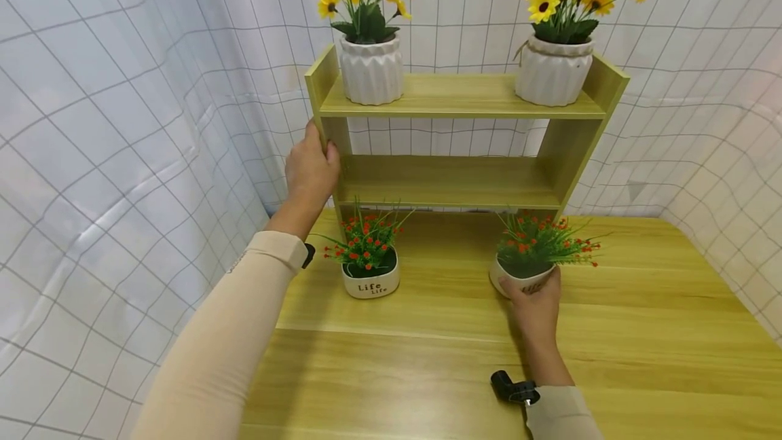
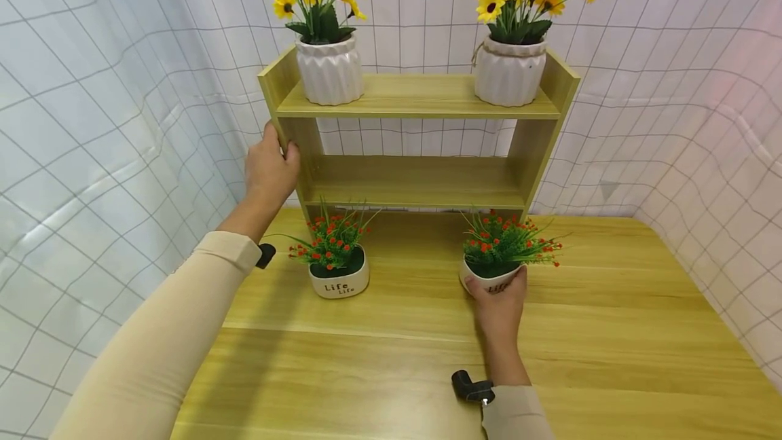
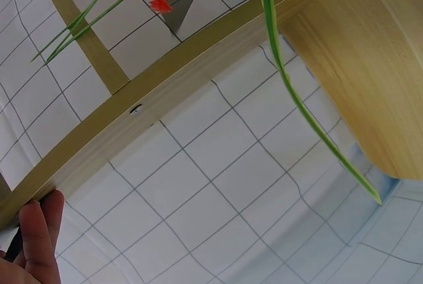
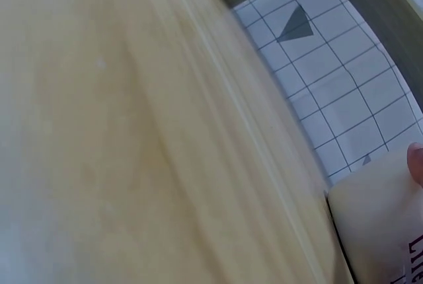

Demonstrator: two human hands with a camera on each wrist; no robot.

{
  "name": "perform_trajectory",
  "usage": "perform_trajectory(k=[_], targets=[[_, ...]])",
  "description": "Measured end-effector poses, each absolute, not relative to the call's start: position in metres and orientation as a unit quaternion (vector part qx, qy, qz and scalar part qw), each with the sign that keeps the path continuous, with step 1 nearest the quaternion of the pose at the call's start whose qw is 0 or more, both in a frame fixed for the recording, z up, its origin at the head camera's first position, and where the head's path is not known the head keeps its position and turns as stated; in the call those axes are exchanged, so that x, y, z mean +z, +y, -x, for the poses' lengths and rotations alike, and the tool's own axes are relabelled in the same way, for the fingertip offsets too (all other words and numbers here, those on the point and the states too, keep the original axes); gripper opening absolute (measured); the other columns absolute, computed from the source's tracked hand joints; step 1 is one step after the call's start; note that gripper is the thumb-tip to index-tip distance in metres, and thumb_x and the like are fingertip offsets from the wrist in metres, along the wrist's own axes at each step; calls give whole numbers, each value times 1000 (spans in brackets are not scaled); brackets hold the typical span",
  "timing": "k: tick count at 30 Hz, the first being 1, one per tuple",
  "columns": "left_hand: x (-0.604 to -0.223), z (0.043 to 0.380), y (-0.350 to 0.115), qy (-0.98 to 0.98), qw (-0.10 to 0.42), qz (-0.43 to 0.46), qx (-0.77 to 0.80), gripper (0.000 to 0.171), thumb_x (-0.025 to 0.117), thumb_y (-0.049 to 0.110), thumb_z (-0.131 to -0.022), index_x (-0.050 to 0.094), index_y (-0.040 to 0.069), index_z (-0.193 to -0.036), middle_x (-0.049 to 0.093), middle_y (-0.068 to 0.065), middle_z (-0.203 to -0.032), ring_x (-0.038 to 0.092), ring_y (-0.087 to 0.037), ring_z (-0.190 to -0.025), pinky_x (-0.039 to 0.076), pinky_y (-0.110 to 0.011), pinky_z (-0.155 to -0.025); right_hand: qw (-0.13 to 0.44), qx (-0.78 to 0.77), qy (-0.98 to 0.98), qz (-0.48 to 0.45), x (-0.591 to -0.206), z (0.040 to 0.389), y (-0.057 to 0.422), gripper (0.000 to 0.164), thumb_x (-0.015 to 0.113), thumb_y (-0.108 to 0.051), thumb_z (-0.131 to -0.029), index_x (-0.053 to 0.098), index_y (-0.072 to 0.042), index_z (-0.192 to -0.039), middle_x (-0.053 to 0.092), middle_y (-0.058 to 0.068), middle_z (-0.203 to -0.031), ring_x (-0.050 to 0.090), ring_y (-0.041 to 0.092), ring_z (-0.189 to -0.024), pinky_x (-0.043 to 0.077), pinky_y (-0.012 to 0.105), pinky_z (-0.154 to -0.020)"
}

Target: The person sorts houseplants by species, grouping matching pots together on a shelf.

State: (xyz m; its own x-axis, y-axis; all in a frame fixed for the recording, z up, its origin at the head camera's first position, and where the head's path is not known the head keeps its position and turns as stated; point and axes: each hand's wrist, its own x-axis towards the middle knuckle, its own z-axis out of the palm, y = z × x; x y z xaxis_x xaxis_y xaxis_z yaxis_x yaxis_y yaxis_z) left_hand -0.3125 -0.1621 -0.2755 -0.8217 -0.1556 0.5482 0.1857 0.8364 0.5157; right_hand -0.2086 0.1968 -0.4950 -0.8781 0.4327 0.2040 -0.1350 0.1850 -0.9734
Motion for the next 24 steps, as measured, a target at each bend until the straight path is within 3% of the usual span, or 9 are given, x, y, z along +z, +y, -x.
perform_trajectory(k=[4,11,17,24], targets=[[-275,312,-163,-912,294,7,-287,39,50,21,-101,46,5,-136,66,-28,-114,64,-48,-99,50,-58,-80,229,630,-735,98,-494,209,195,100,82,-11,-81,17,-8,-156,37,17,-147,38,28,-134,30,45,-109],[-275,313,-163,-913,295,8,-283,38,49,21,-101,46,3,-134,66,-28,-112,64,-49,-98,49,-58,-79,194,616,-749,150,-491,204,197,111,83,-30,-82,6,-8,-159,27,20,-155,32,36,-139,29,51,-110],[-275,314,-163,-911,300,6,-281,37,50,21,-101,47,4,-133,66,-28,-112,64,-49,-98,49,-59,-79,195,611,-750,161,-487,197,198,109,83,-36,-81,12,-6,-159,25,19,-156,29,36,-141,27,53,-111],[-275,314,-163,-914,290,3,-284,37,50,22,-101,47,3,-133,66,-27,-114,64,-48,-100,49,-58,-81,223,600,-753,154,-472,182,196,103,84,-36,-79,22,-12,-157,33,11,-152,39,26,-133,40,46,-99]])
